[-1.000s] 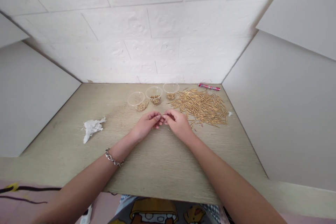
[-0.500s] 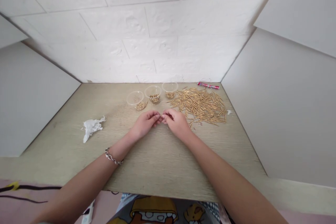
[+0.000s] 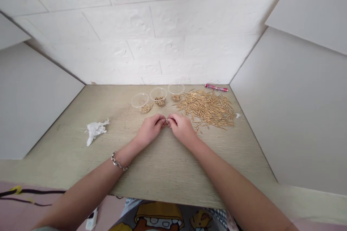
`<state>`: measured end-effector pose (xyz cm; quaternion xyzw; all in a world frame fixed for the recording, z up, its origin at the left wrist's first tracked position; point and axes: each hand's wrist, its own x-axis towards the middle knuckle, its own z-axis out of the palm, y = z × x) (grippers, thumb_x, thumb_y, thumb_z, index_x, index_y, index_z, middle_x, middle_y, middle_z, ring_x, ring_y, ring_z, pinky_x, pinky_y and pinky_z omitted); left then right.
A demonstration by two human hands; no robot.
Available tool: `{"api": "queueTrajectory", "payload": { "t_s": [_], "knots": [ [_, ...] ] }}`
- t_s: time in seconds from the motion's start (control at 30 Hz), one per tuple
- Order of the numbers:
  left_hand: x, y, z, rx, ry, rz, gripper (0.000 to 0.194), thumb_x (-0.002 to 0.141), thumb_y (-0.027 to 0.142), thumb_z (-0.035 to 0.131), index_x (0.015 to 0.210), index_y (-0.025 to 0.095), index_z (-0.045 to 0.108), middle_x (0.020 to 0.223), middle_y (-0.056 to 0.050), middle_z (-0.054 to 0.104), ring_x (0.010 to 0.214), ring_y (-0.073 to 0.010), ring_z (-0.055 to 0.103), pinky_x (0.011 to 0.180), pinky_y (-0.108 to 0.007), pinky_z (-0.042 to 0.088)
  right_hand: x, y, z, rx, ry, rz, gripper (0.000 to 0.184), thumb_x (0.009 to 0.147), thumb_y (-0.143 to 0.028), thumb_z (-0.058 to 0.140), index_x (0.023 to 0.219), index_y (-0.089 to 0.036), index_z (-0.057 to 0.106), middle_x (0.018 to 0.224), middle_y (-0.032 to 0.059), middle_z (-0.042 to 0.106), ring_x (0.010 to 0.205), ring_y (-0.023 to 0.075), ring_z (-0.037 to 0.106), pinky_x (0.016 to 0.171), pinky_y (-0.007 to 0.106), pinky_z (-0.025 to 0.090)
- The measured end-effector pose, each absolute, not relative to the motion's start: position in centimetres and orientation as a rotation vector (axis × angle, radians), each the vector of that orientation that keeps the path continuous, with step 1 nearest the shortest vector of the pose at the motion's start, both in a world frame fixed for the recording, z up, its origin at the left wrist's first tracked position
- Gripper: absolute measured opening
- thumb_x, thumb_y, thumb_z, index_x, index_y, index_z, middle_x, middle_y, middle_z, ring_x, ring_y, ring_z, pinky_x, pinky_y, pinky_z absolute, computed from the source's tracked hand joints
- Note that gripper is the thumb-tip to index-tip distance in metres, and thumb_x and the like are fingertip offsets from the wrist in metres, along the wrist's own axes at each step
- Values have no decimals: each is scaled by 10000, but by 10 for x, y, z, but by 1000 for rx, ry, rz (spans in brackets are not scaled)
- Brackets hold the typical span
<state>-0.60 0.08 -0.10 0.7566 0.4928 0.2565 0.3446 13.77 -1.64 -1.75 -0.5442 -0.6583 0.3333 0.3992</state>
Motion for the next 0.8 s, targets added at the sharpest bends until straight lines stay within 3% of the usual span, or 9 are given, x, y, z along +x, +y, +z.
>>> {"api": "queueTrajectory", "payload": {
  "t_s": [0.6, 0.8],
  "knots": [
    [-1, 8, -7, 1545, 1157, 803, 166, 769, 256, 453, 713, 138, 555, 683, -18, 595, 625, -96, 522, 605, -210, 412, 130, -21, -20, -1375, -1558, 702, 160, 778, -270, 442, 816, -179, 568, 787, 55, 630, 728, 164, 579, 679, 302, 446],
    [-1, 7, -3, 1566, 1165, 755, 173, 768, 269, 457, 712, 139, 557, 668, -8, 585, 599, -90, 492, 580, -203, 399, 133, -20, -16, -1392, -1570, 721, 244, 840, -343, 332, 710, -190, 470, 596, 4, 517, 580, 125, 498, 576, 249, 389]
  ]
}}
